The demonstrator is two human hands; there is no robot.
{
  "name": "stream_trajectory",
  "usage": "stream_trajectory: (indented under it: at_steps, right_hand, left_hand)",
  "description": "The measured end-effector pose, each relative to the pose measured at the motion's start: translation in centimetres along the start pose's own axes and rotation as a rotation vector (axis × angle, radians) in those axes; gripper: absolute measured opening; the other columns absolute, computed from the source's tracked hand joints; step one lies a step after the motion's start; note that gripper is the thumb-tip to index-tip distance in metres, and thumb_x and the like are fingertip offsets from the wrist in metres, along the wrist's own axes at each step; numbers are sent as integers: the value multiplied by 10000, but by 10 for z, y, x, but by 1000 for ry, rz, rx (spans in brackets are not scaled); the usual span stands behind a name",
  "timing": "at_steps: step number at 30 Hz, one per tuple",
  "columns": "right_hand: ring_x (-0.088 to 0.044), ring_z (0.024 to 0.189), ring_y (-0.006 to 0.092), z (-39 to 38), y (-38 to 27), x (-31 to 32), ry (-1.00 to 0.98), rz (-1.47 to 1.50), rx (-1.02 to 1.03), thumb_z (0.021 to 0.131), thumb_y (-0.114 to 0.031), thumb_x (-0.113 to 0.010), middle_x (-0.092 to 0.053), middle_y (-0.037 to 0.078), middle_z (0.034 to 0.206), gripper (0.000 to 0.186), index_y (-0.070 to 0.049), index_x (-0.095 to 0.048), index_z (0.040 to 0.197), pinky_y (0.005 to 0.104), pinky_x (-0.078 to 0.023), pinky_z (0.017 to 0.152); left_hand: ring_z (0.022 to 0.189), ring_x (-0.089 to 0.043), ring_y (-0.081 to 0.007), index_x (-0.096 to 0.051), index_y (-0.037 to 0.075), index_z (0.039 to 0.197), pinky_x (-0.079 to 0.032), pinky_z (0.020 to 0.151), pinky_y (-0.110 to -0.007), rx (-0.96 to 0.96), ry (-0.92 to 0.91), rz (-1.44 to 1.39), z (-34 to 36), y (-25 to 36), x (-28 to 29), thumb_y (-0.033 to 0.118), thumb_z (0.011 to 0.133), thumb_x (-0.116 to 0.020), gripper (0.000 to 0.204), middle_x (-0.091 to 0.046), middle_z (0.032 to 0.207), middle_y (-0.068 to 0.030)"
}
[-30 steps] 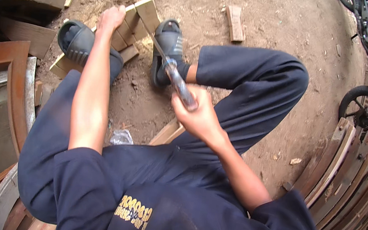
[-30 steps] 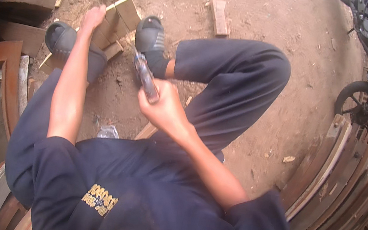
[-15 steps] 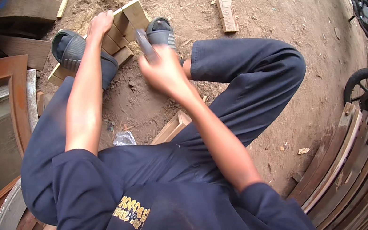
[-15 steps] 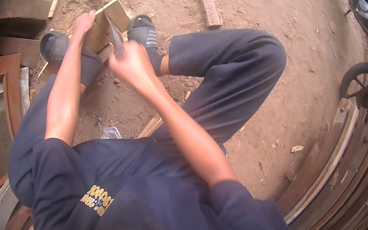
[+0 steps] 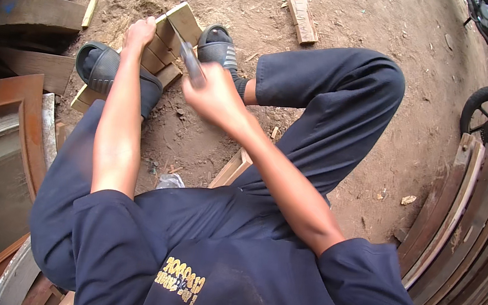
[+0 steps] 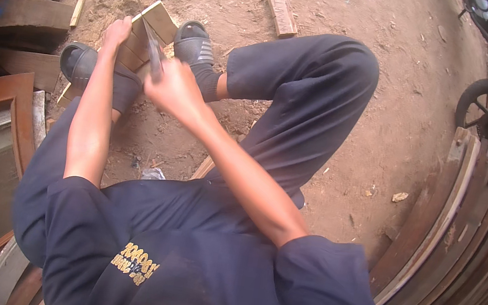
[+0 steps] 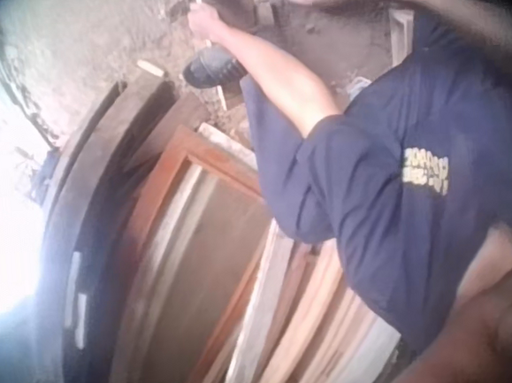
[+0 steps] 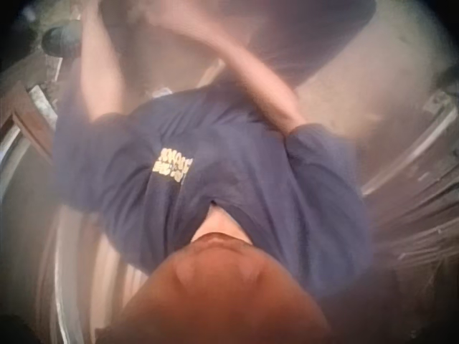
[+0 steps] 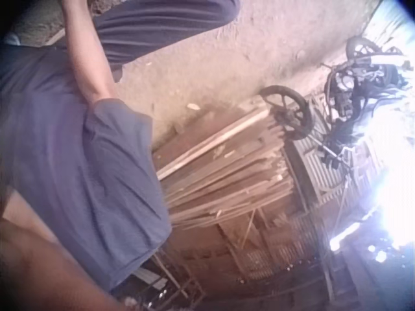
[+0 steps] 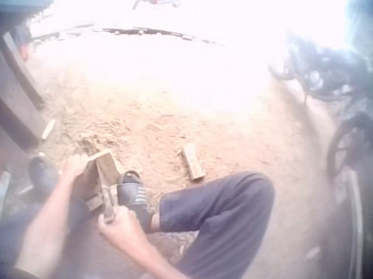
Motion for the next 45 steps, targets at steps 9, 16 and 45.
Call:
stream_trajectory:
  at_steps: [9, 16, 45]
  right_hand:
    - [-547, 505, 190, 16, 3, -10, 65, -86, -47, 801, -170, -584, -523, 166, 536, 251, 37, -530, 669, 393, -435, 527]
    - [-436, 506, 124, -66, 11, 17, 66, -25, -133, 788, -104, -579, -465, 126, 523, 225, 15, -469, 633, 353, -397, 508]
    - [-539, 461, 254, -98, -8, 21, 34, -18, -106, 800, -113, -594, -500, 154, 521, 217, 7, -508, 640, 396, -426, 514]
  left_hand:
    - [1222, -506, -429, -620, -24, 1197, -371, 1033, -489, -11, -7, -5, 29, -11, -7, 476, 885, -289, 676, -556, 1263, -291]
    - [1242, -497, -415, -611, -10, 1225, -358, 1053, -480, -11, -62, 33, 41, -19, -10, 477, 888, -284, 677, -546, 1280, -290]
    - [1194, -485, -492, -617, -68, 1122, -348, 1019, -502, -127, -38, -10, 48, -11, -23, 493, 911, -233, 712, -551, 1166, -368]
Point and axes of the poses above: each hand's wrist, its own z-axis towards the middle knuckle, its own x-axis out of the back of the hand, y = z × x, the point moved 6 cm from there along z, towards the middle knuckle
